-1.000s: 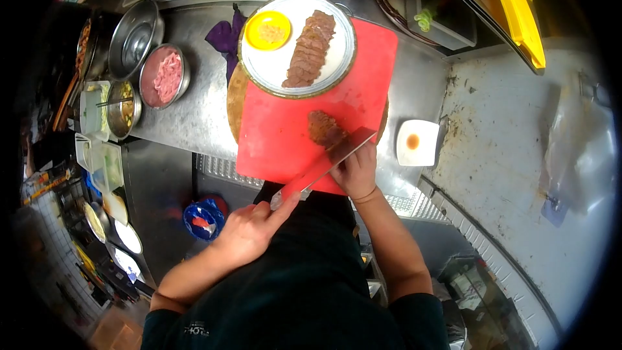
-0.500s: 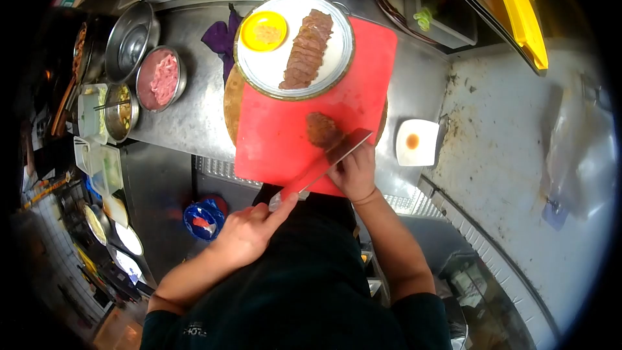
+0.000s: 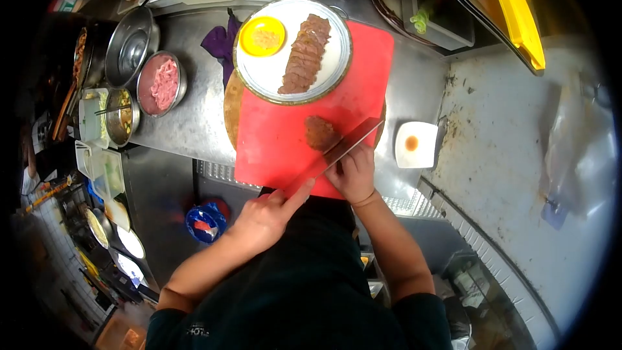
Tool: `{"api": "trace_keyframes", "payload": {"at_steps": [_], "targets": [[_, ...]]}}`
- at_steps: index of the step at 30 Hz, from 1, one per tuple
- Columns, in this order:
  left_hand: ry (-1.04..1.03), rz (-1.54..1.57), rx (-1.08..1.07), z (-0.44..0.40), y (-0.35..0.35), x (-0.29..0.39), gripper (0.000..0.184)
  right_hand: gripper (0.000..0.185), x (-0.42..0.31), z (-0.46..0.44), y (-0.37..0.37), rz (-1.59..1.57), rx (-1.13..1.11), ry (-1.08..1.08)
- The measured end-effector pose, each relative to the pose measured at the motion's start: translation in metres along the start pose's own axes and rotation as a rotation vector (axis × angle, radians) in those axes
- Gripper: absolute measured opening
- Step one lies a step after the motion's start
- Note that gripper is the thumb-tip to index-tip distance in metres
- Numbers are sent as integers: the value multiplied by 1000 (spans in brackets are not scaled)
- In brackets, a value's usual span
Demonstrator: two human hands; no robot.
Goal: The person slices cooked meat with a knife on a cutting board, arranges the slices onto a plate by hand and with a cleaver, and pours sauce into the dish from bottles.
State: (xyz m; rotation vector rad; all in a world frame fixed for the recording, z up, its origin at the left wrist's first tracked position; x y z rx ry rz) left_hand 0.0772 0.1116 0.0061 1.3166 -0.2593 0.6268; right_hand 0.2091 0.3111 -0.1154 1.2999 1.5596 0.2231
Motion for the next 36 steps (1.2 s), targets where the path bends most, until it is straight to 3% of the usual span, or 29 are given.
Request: {"api": "trace_keyframes", "payload": {"at_steps": [3, 6, 12, 18, 21, 32, 36], "targets": [[28, 69, -37, 13, 14, 2, 90, 35, 2, 3, -2, -1, 4, 11], [8, -55, -76, 25, 17, 1, 93, 34, 4, 14, -4, 11, 40, 27], [-39, 12, 126, -24, -22, -12, 93, 37, -1, 5, 3, 17, 65, 58], [15, 20, 74, -4, 4, -12, 82, 40, 3, 18, -3, -9, 95, 45], [8, -15, -2, 22, 21, 3, 93, 38, 1, 11, 0, 1, 72, 56], [1, -46, -61, 39, 34, 14, 87, 30, 4, 3, -1, -46, 26, 47], [-17, 4, -45, 33, 30, 8, 88, 38, 2, 9, 1, 5, -20, 17]]}}
Point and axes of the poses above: each hand's wrist, its own z-axis away from the middle knuckle, its own y-axis out of the back of the hand, x = y × z, the point moved 1 cm from there along -z, towards the middle knuckle, and after that the axes turned 2 degrees about -z, right-handed, at the moved point
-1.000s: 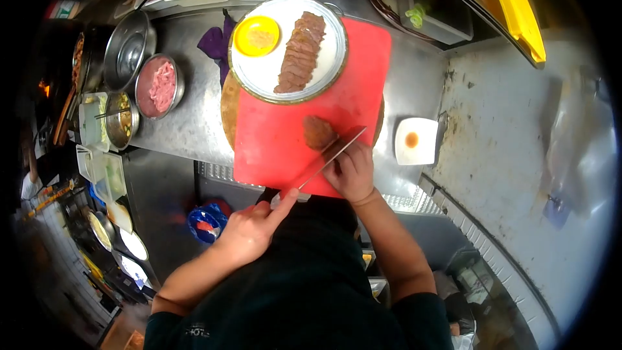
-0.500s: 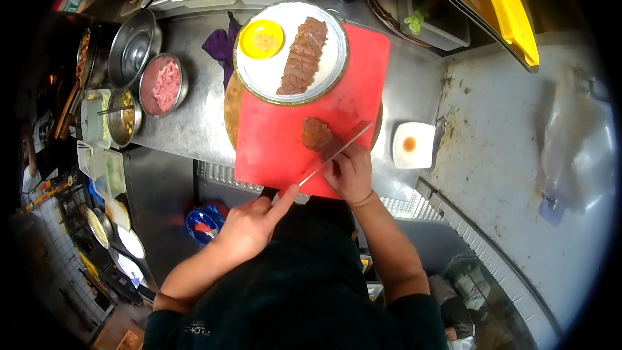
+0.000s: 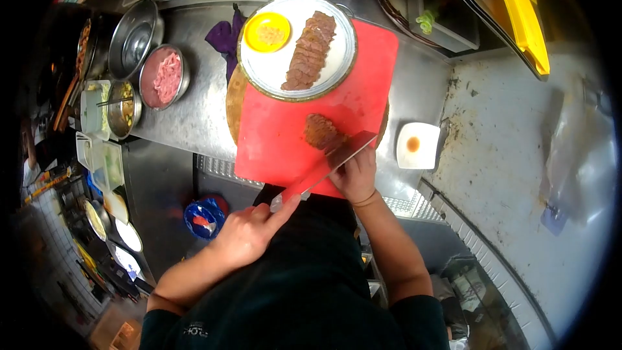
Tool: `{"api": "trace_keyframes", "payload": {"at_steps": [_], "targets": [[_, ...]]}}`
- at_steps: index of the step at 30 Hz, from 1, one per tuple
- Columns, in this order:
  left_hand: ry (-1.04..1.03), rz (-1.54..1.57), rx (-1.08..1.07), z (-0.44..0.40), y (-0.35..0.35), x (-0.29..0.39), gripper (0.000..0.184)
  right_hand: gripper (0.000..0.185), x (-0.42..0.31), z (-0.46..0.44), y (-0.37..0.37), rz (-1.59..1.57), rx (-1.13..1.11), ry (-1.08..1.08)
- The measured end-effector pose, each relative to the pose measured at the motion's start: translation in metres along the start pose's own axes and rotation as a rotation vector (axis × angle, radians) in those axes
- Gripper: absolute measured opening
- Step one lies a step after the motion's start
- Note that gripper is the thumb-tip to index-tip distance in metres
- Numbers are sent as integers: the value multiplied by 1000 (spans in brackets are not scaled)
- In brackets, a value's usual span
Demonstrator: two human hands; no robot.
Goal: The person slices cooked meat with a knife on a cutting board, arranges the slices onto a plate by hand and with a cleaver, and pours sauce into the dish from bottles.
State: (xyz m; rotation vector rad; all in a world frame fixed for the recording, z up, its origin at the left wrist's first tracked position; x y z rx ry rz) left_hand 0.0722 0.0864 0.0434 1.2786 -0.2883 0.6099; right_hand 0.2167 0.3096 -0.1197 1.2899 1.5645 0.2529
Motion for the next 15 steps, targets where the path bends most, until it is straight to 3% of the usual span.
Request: {"api": "trace_keyframes", "payload": {"at_steps": [15], "targets": [[5, 62, -3, -13, 2, -3, 88, 40, -6, -9, 2, 30, 2, -8]]}}
Point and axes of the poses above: each hand's wrist, its own z-axis away from the middle knuckle, its own y-axis out of the back of the hand, x = y × z, the point moved 1 cm from there along -z, towards the middle knuckle, and after that the axes turned 2 degrees about -z, right-handed, at the moved point
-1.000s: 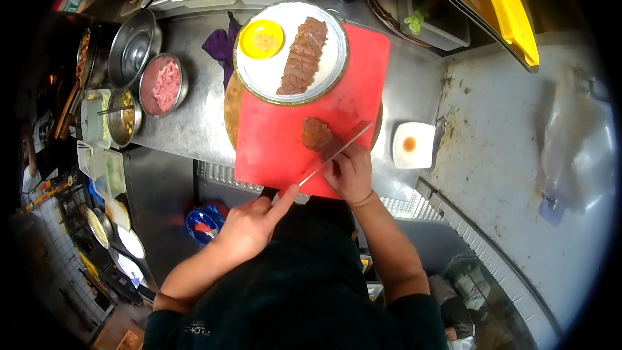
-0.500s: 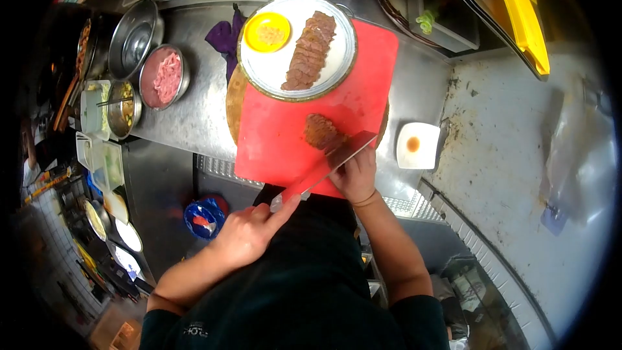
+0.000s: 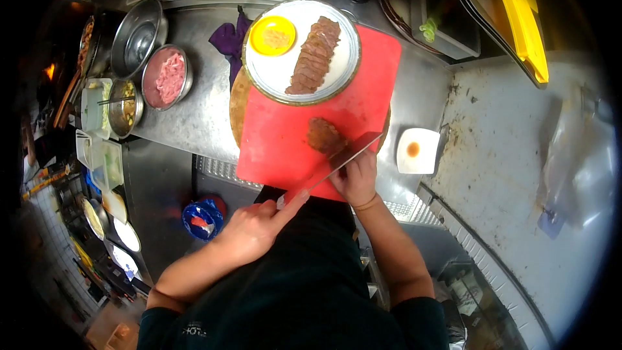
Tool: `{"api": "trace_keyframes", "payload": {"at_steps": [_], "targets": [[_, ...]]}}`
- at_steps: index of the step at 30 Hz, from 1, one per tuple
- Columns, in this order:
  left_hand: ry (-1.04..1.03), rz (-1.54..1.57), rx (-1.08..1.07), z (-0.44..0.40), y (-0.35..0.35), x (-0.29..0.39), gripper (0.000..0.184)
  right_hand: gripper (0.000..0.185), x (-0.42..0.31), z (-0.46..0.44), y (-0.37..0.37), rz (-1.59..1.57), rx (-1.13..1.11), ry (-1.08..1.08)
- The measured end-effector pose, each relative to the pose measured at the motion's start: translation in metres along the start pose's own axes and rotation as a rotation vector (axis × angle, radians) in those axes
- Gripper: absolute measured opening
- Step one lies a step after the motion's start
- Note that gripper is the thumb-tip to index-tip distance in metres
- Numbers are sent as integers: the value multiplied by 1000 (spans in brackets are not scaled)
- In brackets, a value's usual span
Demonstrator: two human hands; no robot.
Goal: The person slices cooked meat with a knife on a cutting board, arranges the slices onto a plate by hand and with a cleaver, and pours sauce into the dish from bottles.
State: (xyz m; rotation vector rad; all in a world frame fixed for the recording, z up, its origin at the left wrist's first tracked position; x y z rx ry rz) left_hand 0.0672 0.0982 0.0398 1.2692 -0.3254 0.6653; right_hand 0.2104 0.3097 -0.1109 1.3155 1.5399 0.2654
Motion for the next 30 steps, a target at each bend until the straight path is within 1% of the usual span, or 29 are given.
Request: {"api": "trace_keyframes", "payload": {"at_steps": [3, 6, 9, 11, 15, 18, 21, 24, 27, 29, 30], "targets": [[39, -53, -85, 9, 6, 3, 89, 38, 0, 1, 1, -1, 18, 8], [6, -11, -4, -12, -7, -1, 90, 35, -2, 1, 2, 13, 41, 22], [4, -74, -17, -21, -10, -1, 91, 33, -1, 0, 2, 5, 47, 34], [21, -53, -46, -8, -7, -3, 90, 32, -2, 0, 2, 14, 53, 32], [34, -41, -60, -7, -8, -3, 88, 36, 0, 6, 0, -13, 61, 15], [-31, -19, 104, -40, -43, -15, 89, 37, 2, 7, -1, -34, 63, 26], [6, -59, 81, -55, -50, -16, 87, 38, 3, 7, 1, -54, 73, 41], [12, -54, 81, -49, -44, -19, 85, 39, -1, 9, 1, -48, 88, 23], [80, -89, -4, -27, -36, -26, 87, 42, -7, 14, 3, -7, 98, -28], [87, -59, 3, -13, -37, -33, 88, 44, -12, 15, 7, 14, 84, -55], [90, -43, 8, -7, -37, -36, 89, 45, -10, 19, 5, -38, 93, -70]]}}
Point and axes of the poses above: each hand's wrist, its own z-axis away from the middle knuckle, its own y-axis out of the back of the hand, x = y × z, the point moved 1 cm from there along -z, towards the middle knuckle, and after that the axes turned 2 degrees about -z, right-handed, at the moved point
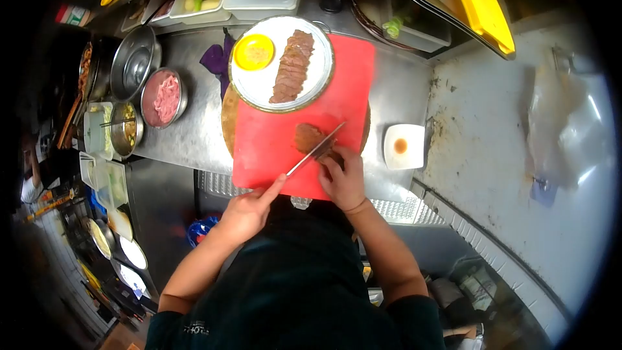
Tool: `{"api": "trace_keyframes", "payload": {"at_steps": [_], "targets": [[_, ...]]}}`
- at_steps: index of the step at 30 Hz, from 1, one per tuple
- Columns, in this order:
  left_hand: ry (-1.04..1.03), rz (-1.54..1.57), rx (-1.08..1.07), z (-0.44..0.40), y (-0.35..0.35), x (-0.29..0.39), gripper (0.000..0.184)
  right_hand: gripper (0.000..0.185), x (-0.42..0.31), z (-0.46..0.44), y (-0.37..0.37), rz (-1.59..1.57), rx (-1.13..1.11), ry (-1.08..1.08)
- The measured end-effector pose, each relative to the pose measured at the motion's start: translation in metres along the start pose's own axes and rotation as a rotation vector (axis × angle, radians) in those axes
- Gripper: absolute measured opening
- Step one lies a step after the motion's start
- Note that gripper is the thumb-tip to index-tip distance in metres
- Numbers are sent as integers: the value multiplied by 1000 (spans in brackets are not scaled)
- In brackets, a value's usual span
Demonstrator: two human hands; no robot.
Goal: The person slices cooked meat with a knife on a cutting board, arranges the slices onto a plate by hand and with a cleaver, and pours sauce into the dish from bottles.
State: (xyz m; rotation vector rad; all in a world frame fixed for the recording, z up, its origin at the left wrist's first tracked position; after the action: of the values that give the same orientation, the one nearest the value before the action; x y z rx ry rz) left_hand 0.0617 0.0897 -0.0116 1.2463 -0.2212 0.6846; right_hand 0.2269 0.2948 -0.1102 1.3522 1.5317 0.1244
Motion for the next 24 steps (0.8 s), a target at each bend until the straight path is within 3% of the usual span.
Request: {"api": "trace_keyframes", "payload": {"at_steps": [6, 11, 14, 20, 23, 24], "targets": [[-30, 5, 83, 4, -8, 3, 85, 43, 12, 12, 12, -114, 65, -74], [-71, -36, 185, 27, 1, 15, 84, 37, 58, 12, 63, 136, 196, -214], [-27, -14, 309, 56, -1, 18, 84, 35, 115, 32, 81, 281, 194, -420], [214, 38, 419, 84, -19, 19, 80, 35, 165, 43, 80, 335, 47, -385], [279, 56, 430, 88, -31, 27, 80, 38, 133, 21, 73, 420, 135, -148], [290, 59, 435, 88, -34, 30, 80, 43, 120, 13, 63, 316, 114, -121]]}}
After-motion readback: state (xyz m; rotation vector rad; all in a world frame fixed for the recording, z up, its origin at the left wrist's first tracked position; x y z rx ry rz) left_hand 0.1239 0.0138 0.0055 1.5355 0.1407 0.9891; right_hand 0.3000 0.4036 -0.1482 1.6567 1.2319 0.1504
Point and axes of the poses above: each hand's wrist, its own z-axis away from the middle knuckle, its own y-axis out of the back of the hand, x = y × z, the point moved 1 cm from there along -z, towards the middle knuckle, and after that the axes turned 2 degrees about -z, right-handed, at the moved point
